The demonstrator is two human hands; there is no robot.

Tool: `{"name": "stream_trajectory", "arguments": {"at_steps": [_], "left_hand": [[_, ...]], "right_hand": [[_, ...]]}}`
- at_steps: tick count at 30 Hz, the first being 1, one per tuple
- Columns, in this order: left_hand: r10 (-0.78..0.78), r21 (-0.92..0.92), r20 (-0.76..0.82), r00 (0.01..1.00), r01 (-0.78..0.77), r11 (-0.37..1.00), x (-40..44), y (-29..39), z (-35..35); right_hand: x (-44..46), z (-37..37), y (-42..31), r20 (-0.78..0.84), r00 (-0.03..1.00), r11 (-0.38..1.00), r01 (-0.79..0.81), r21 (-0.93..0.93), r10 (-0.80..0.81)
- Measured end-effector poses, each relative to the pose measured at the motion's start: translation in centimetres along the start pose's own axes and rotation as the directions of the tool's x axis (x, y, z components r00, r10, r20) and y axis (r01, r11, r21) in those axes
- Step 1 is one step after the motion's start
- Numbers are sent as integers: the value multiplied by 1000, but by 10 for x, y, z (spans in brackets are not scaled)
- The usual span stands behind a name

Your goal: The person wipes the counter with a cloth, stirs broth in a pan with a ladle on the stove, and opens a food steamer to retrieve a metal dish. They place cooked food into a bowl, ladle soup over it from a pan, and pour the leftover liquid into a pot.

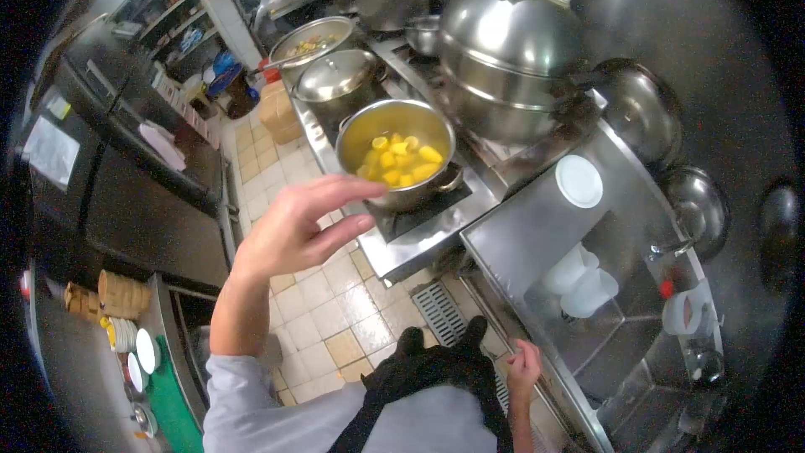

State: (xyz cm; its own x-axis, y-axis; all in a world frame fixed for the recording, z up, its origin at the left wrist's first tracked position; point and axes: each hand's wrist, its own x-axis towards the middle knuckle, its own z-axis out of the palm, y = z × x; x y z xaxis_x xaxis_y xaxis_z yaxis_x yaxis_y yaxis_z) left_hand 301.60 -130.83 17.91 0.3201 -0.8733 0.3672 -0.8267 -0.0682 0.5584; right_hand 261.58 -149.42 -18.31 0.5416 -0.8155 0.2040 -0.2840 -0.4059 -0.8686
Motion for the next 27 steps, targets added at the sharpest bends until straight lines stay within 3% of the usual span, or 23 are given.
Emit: {"name": "stream_trajectory", "arguments": {"at_steps": [1, 2, 3, 5, 9, 11, 12, 14, 15, 17, 20, 21, 22, 23, 25, 27], "left_hand": [[38, 17, 47, 998, -39, 999, 20, 0, 4], [160, -2, -6, 987, -160, 987, 43, -2, 11], [106, -51, -11, 994, -106, 993, 64, 6, 15], [219, -82, -100, 971, -227, 970, 110, 9, 26], [173, -71, -169, 970, -187, 980, 197, 34, 27], [207, 92, -250, 946, -189, 978, 244, 35, 30], [156, 153, -258, 954, -119, 981, 267, 36, 31], [104, 216, -252, 962, -49, 975, 311, 33, 33], [118, 284, -250, 961, -44, 958, 336, 27, 33], [144, 325, -274, 951, -50, 944, 385, 6, 40], [229, 372, -244, 942, -127, 919, 464, -42, 47], [200, 409, -144, 969, -126, 904, 487, -58, 44], [113, 388, -164, 980, -41, 921, 511, -79, 47], [124, 352, -217, 968, -40, 935, 526, -90, 54], [67, 197, -10, 998, -64, 978, 564, -111, 53], [-9, 230, 85, 996, -11, 973, 610, -137, 58]], "right_hand": [[2, -2, 6, -47, 996, 996, -74, 50, 76], [6, -1, 11, -77, 993, 995, -85, 53, 89], [11, 0, 16, -107, 988, 990, -105, 95, 115], [23, -5, 28, -180, 973, 983, -120, 138, 144], [71, -17, 36, -160, 974, 975, -130, 179, 159], [101, -24, 46, -166, 976, 976, -106, 191, 139], [118, -29, 55, -174, 975, 976, -101, 195, 136], [142, -40, 75, -12, 988, 986, -155, 68, 156], [151, -43, 84, -19, 985, 983, -168, 74, 170], [168, -52, 97, -57, 998, 998, -33, -60, 29], [190, -70, 62, -134, 983, 990, -133, -56, 124], [190, -72, 51, -171, 980, 990, -120, -75, 106], [181, -68, 48, -186, 972, 982, -164, -89, 145], [176, -62, 47, -262, 941, 975, -223, -1, 215], [172, -48, 55, -340, 894, 956, -280, 83, 292], [147, -26, 63, -367, 818, 893, -440, 97, 443]]}}
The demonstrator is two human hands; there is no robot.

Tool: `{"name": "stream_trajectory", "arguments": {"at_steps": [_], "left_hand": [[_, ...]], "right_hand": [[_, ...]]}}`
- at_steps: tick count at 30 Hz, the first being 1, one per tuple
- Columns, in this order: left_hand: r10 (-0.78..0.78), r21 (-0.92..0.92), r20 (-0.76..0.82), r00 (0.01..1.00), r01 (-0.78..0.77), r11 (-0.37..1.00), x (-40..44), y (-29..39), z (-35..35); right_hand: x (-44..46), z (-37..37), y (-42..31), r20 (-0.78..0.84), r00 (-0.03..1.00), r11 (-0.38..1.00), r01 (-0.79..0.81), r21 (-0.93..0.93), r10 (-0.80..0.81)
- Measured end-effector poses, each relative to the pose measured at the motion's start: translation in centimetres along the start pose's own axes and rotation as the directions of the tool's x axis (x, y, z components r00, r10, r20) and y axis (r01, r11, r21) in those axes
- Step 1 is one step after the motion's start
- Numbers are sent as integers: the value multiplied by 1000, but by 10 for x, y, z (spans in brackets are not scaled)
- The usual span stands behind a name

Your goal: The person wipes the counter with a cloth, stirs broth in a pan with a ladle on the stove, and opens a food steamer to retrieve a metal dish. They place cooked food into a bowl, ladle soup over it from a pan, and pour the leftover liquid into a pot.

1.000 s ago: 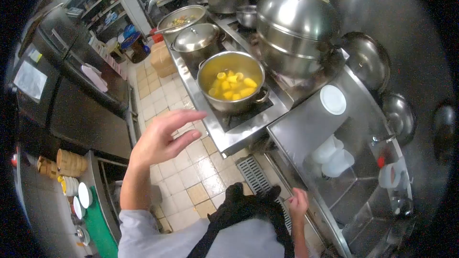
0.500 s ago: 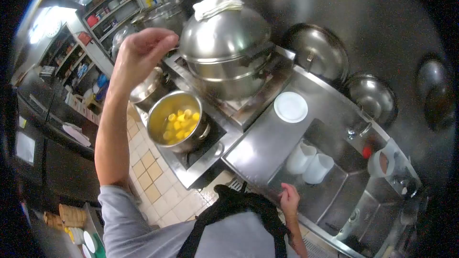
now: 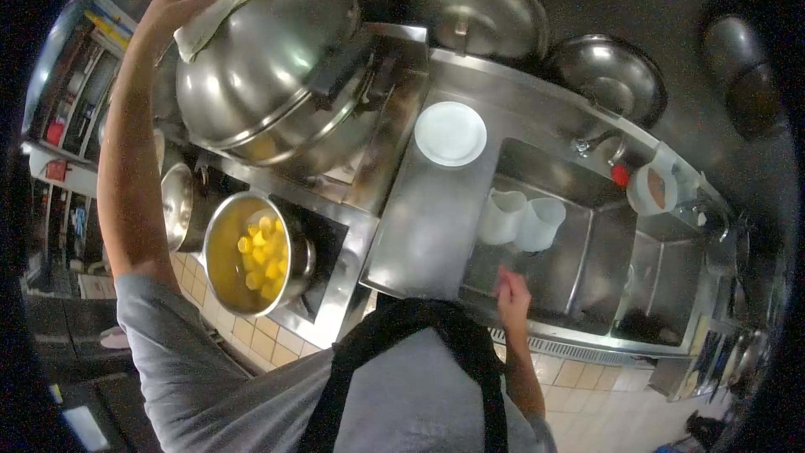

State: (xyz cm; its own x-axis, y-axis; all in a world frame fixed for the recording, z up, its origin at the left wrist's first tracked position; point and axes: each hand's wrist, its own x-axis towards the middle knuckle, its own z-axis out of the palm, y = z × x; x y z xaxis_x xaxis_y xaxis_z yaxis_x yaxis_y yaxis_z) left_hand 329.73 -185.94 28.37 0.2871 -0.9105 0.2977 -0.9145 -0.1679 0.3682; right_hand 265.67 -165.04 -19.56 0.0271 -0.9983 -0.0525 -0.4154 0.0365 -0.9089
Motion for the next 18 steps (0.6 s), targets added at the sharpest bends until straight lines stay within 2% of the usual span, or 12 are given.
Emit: {"name": "stream_trajectory", "arguments": {"at_steps": [1, 3, 4, 6, 7, 9, 14, 16, 18], "left_hand": [[-66, 54, 86, 994, 61, 997, 13, -6, -1], [-96, 53, 93, 991, 91, 994, 29, -12, 3], [-130, 49, 107, 986, 126, 991, 36, -11, 6], [-133, 43, 112, 985, 129, 991, 40, -8, 11], [-131, 37, 110, 985, 128, 991, 40, -7, 13], [-117, 23, 93, 989, 116, 993, 37, -4, 14], [-93, -28, -4, 996, 93, 995, 23, 8, -6], [-98, -67, -70, 993, 94, 993, 12, 13, -32], [-131, -117, -144, 981, 115, 987, -3, 16, -70]], "right_hand": [[-12, 4, -3, -7, 1000, 1000, -2, 3, 2], [-29, 16, -12, 32, 999, 991, 14, -136, -10], [-33, 24, -6, 32, 999, 992, 25, -127, -21], [-40, 39, 11, 47, 965, 948, 261, -182, -257], [-42, 48, 16, 48, 962, 946, 274, -176, -270], [-37, 64, 22, -4, 992, 989, 127, -71, -127], [-16, 79, -8, 58, 986, 982, 162, -94, -157], [-11, 74, -23, 81, 984, 982, 163, -97, -156], [-6, 68, -31, 171, 961, 960, 243, -138, -219]]}}
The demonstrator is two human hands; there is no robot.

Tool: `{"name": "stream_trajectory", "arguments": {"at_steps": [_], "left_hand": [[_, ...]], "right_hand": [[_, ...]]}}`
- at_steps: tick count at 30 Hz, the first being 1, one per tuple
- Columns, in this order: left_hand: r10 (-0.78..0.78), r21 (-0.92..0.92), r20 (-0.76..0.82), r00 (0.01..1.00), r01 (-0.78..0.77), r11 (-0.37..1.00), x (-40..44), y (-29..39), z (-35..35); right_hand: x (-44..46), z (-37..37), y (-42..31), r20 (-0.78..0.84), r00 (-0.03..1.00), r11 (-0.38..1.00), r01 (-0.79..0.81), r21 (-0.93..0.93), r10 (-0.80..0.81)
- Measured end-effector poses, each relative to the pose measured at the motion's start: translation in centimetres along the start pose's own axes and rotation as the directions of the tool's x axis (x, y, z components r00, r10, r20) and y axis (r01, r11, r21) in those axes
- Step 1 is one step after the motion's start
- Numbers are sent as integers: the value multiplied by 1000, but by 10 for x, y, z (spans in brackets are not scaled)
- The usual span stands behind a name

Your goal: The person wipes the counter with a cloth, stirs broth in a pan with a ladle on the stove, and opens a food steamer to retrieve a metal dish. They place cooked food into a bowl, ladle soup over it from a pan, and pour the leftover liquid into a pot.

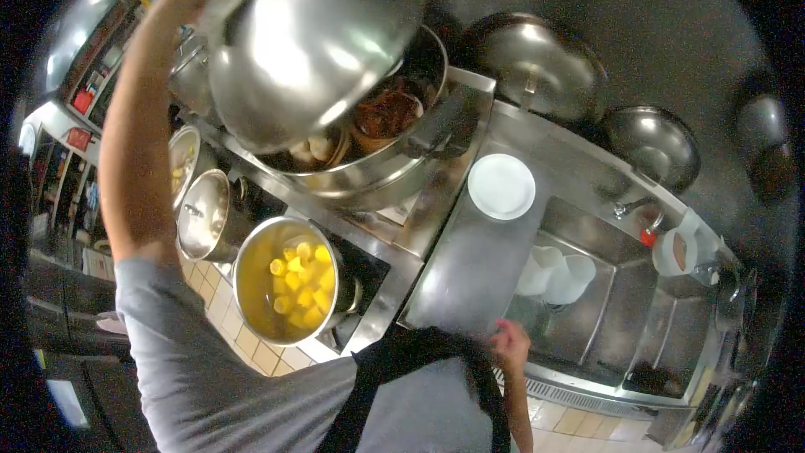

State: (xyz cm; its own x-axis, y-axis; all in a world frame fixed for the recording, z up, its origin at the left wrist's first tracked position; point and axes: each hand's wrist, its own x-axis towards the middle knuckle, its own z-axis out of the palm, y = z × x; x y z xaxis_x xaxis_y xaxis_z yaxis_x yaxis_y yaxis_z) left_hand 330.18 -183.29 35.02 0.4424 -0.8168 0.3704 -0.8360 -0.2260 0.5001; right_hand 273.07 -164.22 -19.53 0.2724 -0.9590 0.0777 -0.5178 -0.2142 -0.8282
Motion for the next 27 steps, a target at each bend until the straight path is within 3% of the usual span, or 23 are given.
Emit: {"name": "stream_trajectory", "arguments": {"at_steps": [3, 5, 6, 10, 12, 14, 15, 16, 17, 18, 19, 20, 21, 22, 23, 24, 25, 27], "left_hand": [[-186, -46, -131, 974, 182, 982, -40, 25, -73], [68, -186, -126, 990, -90, 978, 16, -107, -150], [-96, -80, -142, 985, 85, 993, -6, -94, -169], [-192, -84, -242, 951, 177, 981, -89, -107, -213], [-83, 270, -267, 960, 157, 950, -117, -137, -244], [-75, 407, -269, 960, 184, 895, -140, -188, -273], [-127, 274, -212, 969, 184, 944, -171, -164, -254], [-149, 295, -130, 980, 182, 938, -188, -165, -251], [-180, 336, -191, 965, 236, 912, -211, -167, -242], [-184, 202, -256, 949, 239, 950, -235, -160, -222], [-233, 291, -207, 950, 287, 913, -252, -164, -225], [-300, 223, -213, 930, 345, 912, -267, -170, -218], [-263, 244, -213, 941, 312, 918, -286, -181, -212], [-307, 132, -196, 931, 335, 933, -297, -180, -201], [-430, 261, -240, 870, 484, 835, -310, -152, -184], [-465, 289, -276, 841, 534, 794, -320, -141, -169], [-498, 314, -312, 809, 582, 750, -330, -130, -154], [-380, 198, -222, 898, 423, 884, -354, -207, -178]], "right_hand": [[8, -5, -13, -47, 997, 996, -54, 72, 58], [5, 0, 7, -38, 994, 994, -96, 55, 98], [5, 1, 16, -40, 988, 989, -145, 39, 147], [18, -10, 4, 119, 988, 996, -93, -14, 94], [31, -16, -8, 219, 974, 991, 85, -107, -60], [42, -17, 18, 229, 973, 997, 48, -62, -33], [45, -19, 26, 235, 972, 1000, 2, -19, 3], [49, -24, 13, 227, 974, 1000, 2, -23, 3], [57, -31, -1, 202, 978, 997, 56, -60, -43], [69, -34, -15, 180, 979, 989, 109, -98, -90], [80, -34, -19, 176, 980, 989, 108, -99, -90], [86, -34, -20, 164, 983, 987, 100, -128, -78], [87, -33, -22, 143, 989, 985, 72, -159, -49], [92, -32, -25, 194, 979, 986, 90, -140, -62], [97, -33, -22, 220, 974, 988, 85, -125, -56], [99, -30, -6, 217, 963, 959, 205, -197, -162], [103, -33, -17, 273, 957, 954, 166, -251, -95], [107, -35, -27, 244, 969, 977, 19, -214, 34]]}}
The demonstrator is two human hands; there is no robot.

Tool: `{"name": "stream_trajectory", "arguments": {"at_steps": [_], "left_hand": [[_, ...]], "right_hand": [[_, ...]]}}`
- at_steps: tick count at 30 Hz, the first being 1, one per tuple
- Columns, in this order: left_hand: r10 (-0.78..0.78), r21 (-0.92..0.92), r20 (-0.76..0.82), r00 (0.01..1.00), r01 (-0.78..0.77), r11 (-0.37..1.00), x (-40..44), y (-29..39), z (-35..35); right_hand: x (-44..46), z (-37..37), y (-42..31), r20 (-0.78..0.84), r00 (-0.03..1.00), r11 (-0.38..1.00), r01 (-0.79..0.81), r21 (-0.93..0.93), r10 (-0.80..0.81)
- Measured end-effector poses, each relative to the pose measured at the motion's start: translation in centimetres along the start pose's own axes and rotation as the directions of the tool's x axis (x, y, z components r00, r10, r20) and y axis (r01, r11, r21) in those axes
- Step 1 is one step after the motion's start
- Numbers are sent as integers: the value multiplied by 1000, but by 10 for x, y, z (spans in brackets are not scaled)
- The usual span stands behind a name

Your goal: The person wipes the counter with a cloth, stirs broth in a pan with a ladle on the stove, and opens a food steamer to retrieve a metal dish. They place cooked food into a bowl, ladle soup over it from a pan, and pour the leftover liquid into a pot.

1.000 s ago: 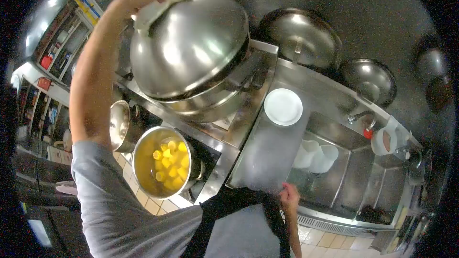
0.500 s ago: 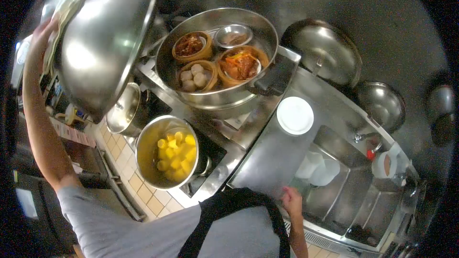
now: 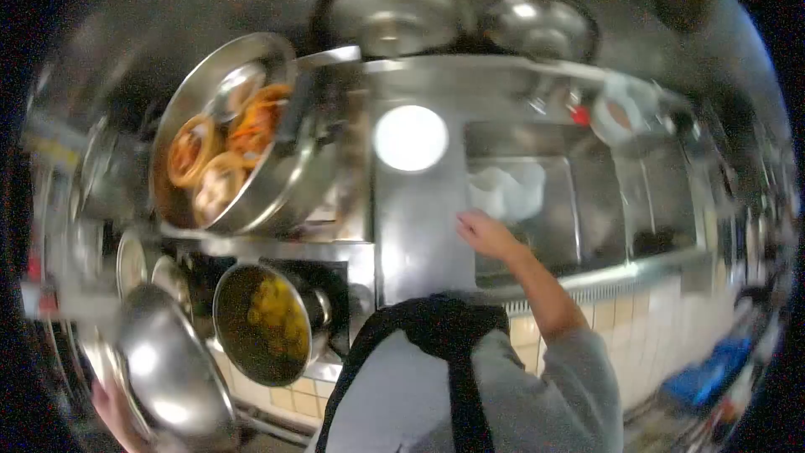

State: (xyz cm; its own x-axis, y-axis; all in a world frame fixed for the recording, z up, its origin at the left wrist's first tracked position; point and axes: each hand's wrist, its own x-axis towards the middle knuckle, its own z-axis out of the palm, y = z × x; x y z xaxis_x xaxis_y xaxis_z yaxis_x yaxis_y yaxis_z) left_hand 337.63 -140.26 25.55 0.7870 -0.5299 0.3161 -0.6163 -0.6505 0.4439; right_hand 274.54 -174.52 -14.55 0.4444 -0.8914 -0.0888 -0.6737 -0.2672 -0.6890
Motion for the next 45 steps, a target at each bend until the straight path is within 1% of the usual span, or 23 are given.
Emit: {"name": "stream_trajectory", "arguments": {"at_steps": [1, 2, 5, 7, 9, 12, 14, 15, 17, 18, 19, 21, 23, 24, 27, 31, 33, 34, 37, 40, 41, 43, 45], "left_hand": [[80, -90, 32, 996, -76, 993, 5, -42, -4], [76, -100, 22, 997, -73, 992, -5, -43, -4], [-46, -15, -14, 999, 45, 999, -39, 8, 20], [-104, 14, -34, 994, 104, 994, -52, 29, 26], [-163, 30, -50, 985, 164, 986, -62, 45, 26], [-283, 50, -84, 955, 288, 956, -81, 67, 20], [-414, 65, -105, 904, 421, 905, -96, 86, 15], [-458, 67, -113, 882, 467, 882, -103, 96, 12], [-253, -3, -77, 964, 254, 967, -115, 44, -8], [-281, 3, -109, 954, 283, 959, -128, 51, -8], [-303, 20, -116, 946, 307, 951, -135, 61, -6], [-336, 41, -151, 930, 345, 938, -150, 85, -4], [-419, 14, -154, 895, 426, 905, -168, 107, 0], [-383, 74, -152, 911, 397, 915, -176, 108, -3], [-450, 19, -177, 875, 460, 888, -204, 118, -3], [-505, 56, -120, 855, 513, 856, -226, 134, -9], [-516, 57, -152, 843, 528, 847, -230, 145, -2], [-518, 59, -174, 837, 534, 844, -232, 147, 1], [-490, 46, -190, 850, 507, 861, -235, 135, 5], [-535, 64, -150, 831, 548, 834, -234, 152, 8], [-544, 63, -152, 825, 558, 828, -233, 160, 13], [-557, -15, -187, 809, 564, 825, -230, 171, 19], [-521, 11, -174, 836, 531, 848, -236, 142, 10]], "right_hand": [[-1, -2, 1, -40, 999, 997, -21, 75, 24], [0, -1, 16, -61, 997, 996, -48, 82, 53], [14, 12, 72, -132, 988, 977, -58, 204, 86], [19, -2, 103, -168, 950, 942, -217, 257, 264], [26, -28, 114, -129, 863, 784, -368, 501, 488], [49, -54, 139, -245, 713, 562, -247, 789, 657], [70, -73, 156, -208, 684, 426, -165, 889, 699], [80, -79, 162, -208, 694, 395, -118, 911, 689], [99, -93, 195, -178, 727, 284, -24, 959, 663], [108, -97, 216, -148, 752, 202, 20, 979, 642], [118, -100, 230, -132, 778, 198, 10, 980, 615], [139, -103, 258, -130, 772, 32, 141, 990, 622], [157, -100, 293, -131, 814, -17, 171, 985, 565], [166, -98, 296, -151, 835, -58, 213, 975, 529], [186, -98, 295, -154, 802, -76, 241, 968, 578], [195, -105, 273, -159, 840, -153, 275, 949, 519], [197, -107, 278, -182, 891, -255, 306, 917, 417], [200, -108, 278, -180, 894, -256, 302, 918, 411], [202, -108, 282, -201, 855, -267, 360, 894, 479], [211, -104, 293, -212, 841, -215, 357, 909, 498], [213, -103, 293, -202, 809, -182, 353, 918, 552], [213, -108, 295, -184, 785, -142, 327, 934, 592], [203, -115, 296, -110, 840, 16, 120, 993, 532]]}}
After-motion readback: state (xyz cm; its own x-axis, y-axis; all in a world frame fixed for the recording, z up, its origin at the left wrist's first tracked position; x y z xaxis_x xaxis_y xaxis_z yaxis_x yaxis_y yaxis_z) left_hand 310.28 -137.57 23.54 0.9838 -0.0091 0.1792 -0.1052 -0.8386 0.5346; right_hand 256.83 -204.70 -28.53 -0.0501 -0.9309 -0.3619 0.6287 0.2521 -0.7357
